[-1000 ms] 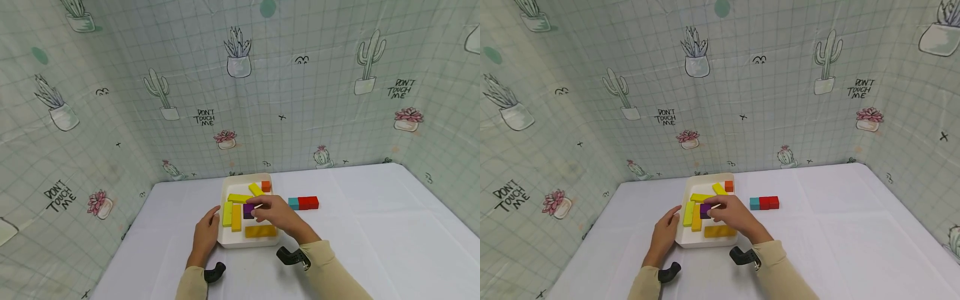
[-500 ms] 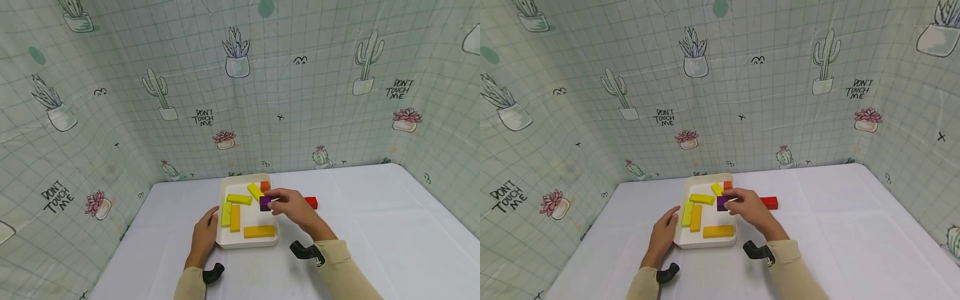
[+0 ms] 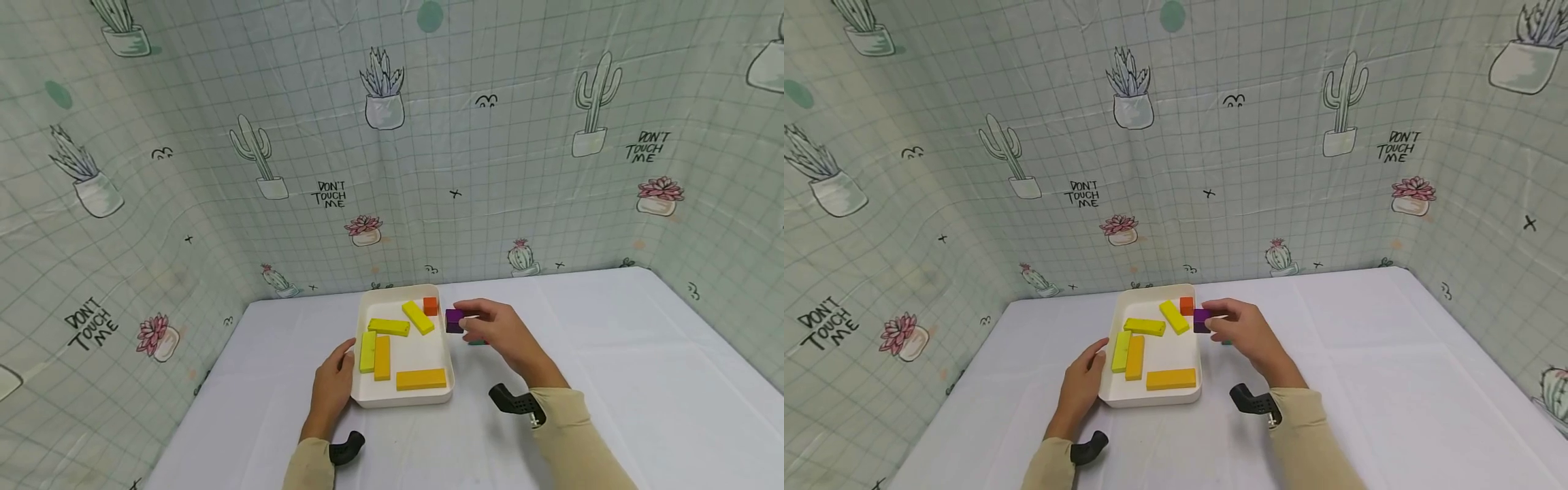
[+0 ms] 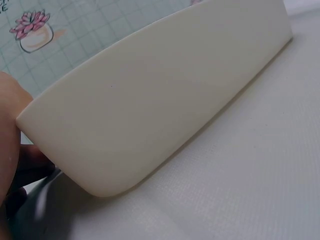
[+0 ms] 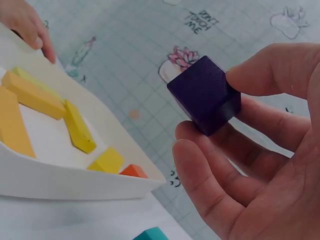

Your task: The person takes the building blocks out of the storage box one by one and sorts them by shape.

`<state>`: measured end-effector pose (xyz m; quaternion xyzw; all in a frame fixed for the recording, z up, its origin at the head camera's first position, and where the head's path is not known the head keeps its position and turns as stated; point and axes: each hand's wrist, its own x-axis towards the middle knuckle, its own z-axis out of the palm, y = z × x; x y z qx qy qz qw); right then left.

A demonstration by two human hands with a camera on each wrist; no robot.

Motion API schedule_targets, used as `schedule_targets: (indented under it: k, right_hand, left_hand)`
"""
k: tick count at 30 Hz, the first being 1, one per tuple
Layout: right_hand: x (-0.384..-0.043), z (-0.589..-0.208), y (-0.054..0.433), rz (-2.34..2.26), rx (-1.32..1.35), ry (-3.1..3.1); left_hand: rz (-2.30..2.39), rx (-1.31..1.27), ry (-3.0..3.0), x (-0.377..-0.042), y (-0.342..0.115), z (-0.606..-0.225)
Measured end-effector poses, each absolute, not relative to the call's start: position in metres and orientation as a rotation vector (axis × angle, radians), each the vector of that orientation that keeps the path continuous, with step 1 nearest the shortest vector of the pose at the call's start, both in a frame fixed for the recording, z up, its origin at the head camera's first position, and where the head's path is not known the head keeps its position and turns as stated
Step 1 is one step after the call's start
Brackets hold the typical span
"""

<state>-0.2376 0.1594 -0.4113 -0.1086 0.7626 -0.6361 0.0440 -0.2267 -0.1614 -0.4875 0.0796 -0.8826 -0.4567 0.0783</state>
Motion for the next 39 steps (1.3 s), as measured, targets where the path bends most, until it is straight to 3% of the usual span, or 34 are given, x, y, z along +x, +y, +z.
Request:
schedule_targets:
  k: [39]
  right_hand:
    - [-0.243, -0.436, 0.239, -2.108, 0.095, 2.325]
  left_hand:
    - [-1.391, 0.243, -2.634, -0.228, -0.161, -0.488]
